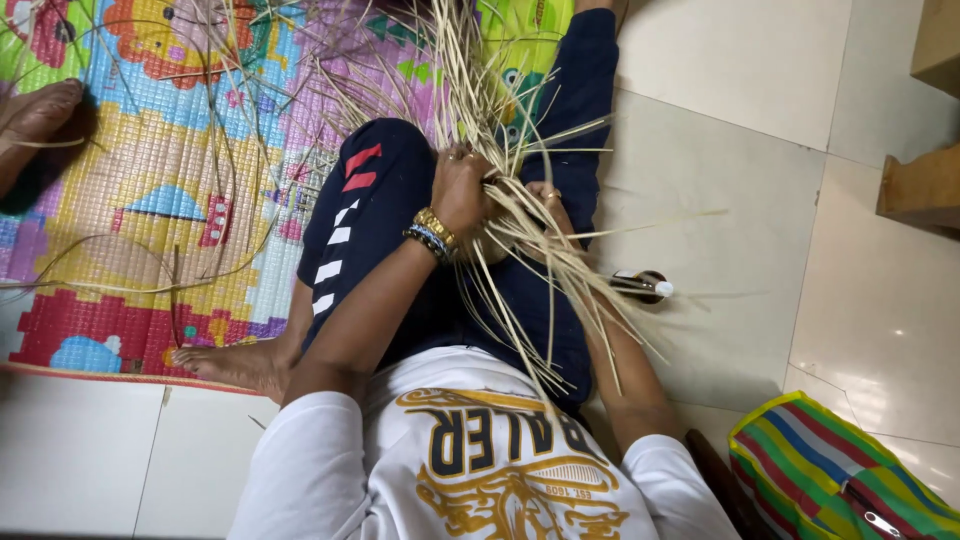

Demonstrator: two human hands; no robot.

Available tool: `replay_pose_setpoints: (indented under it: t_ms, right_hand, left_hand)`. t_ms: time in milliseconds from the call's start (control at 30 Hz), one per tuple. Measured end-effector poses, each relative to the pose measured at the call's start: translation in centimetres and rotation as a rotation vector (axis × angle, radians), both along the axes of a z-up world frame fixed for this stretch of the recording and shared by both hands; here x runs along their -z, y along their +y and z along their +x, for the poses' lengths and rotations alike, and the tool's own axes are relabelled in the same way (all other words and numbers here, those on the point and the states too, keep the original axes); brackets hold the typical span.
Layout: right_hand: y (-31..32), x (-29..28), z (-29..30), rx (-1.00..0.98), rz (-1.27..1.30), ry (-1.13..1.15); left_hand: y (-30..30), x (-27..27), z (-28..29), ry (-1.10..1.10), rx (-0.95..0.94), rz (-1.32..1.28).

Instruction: Weaving dried plant fibers to create the crown of a hat while sitting on the floor.

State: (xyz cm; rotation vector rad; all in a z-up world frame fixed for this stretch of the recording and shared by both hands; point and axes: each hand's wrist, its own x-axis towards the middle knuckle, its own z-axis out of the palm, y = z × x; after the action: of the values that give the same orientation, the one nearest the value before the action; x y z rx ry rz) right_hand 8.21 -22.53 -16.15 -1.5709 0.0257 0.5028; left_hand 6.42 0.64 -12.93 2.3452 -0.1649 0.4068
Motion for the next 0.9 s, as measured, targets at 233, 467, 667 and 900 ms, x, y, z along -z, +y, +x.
replay_pose_setpoints:
  t_ms: [233, 467, 667, 900]
  right_hand:
    - [7.5, -17.1, -9.3, -0.527, -0.633, -0.925]
    - [3.4, -16.9, -15.8, -0.715, -0.298, -0.827]
    - [-7.5, -19.7, -22.7, -0.763, -0.29, -0.378]
    - [-19.2, -16.9, -25.9, -1.09, -0.208, 0.425]
  left_hand:
    - [2.5, -0.7, 3.4, 0.103, -0.043, -0.461]
    - [5.7, -12.5, 6.3, 0.337, -0.312, -1.012]
    - [8.7, -10.2, 10.2, 0.068, -0.297, -0.479]
    - [8.2, -12.8, 3.7, 0.512, -0.244, -0.736]
